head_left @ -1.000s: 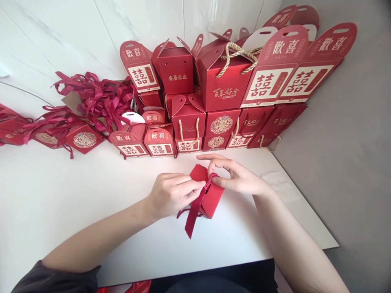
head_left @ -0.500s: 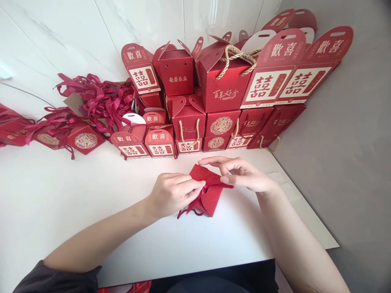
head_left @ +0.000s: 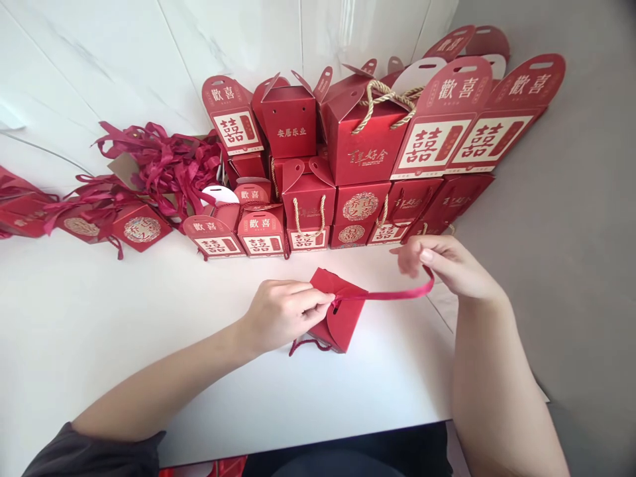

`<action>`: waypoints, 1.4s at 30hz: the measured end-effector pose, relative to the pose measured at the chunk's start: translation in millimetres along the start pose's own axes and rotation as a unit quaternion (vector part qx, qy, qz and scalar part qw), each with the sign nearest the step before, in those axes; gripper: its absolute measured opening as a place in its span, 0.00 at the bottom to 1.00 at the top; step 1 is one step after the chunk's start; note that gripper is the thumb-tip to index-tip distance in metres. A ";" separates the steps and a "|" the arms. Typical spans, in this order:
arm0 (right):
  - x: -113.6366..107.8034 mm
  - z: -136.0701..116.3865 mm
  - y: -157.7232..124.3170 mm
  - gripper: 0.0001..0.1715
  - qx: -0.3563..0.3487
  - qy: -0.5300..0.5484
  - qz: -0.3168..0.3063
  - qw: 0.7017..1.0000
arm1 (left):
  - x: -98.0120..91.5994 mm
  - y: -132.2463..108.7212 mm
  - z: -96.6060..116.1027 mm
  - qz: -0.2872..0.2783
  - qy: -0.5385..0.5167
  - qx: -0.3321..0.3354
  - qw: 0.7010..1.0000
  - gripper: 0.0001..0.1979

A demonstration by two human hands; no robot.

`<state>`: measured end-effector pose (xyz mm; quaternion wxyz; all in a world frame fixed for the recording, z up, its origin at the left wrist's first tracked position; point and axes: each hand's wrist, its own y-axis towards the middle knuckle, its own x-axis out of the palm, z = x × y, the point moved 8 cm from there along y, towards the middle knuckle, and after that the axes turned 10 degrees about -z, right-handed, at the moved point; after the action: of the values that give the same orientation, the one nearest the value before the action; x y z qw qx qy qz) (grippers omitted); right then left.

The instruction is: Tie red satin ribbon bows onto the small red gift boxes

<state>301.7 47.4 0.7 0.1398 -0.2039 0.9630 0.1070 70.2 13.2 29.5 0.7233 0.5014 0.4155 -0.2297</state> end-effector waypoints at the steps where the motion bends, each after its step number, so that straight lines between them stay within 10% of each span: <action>1: 1.1 -1.3 1.4 0.21 0.016 -0.039 0.007 0.999 | -0.1 0.2 0.5 -0.002 0.002 0.002 1.000 0.05; 12: 98.6 -21.6 30.6 0.19 -0.014 -0.022 -0.181 0.983 | -2.9 -4.1 9.8 0.025 0.091 0.054 0.994 0.04; 23: 90.7 -4.2 26.2 0.20 0.055 0.047 -0.202 0.977 | -2.2 -4.3 10.0 0.013 0.089 0.051 0.995 0.03; 28: 87.5 1.7 26.7 0.21 0.071 0.081 -0.192 0.976 | -1.6 1.9 -6.3 -0.061 -0.018 -0.053 0.997 0.05; 36: 84.5 0.9 25.2 0.21 0.076 0.064 -0.203 0.974 | 19.1 -4.3 -47.3 -0.289 -0.348 -0.265 0.851 0.07; 42: 81.1 2.3 23.0 0.21 0.084 0.049 -0.203 0.974 | 25.9 -8.1 -58.4 -0.331 -0.379 -0.256 0.825 0.15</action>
<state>221.3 39.2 -23.4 0.1276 -0.3874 0.9129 -0.0147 56.7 65.7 -5.3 0.8066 0.0038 0.2933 -0.5131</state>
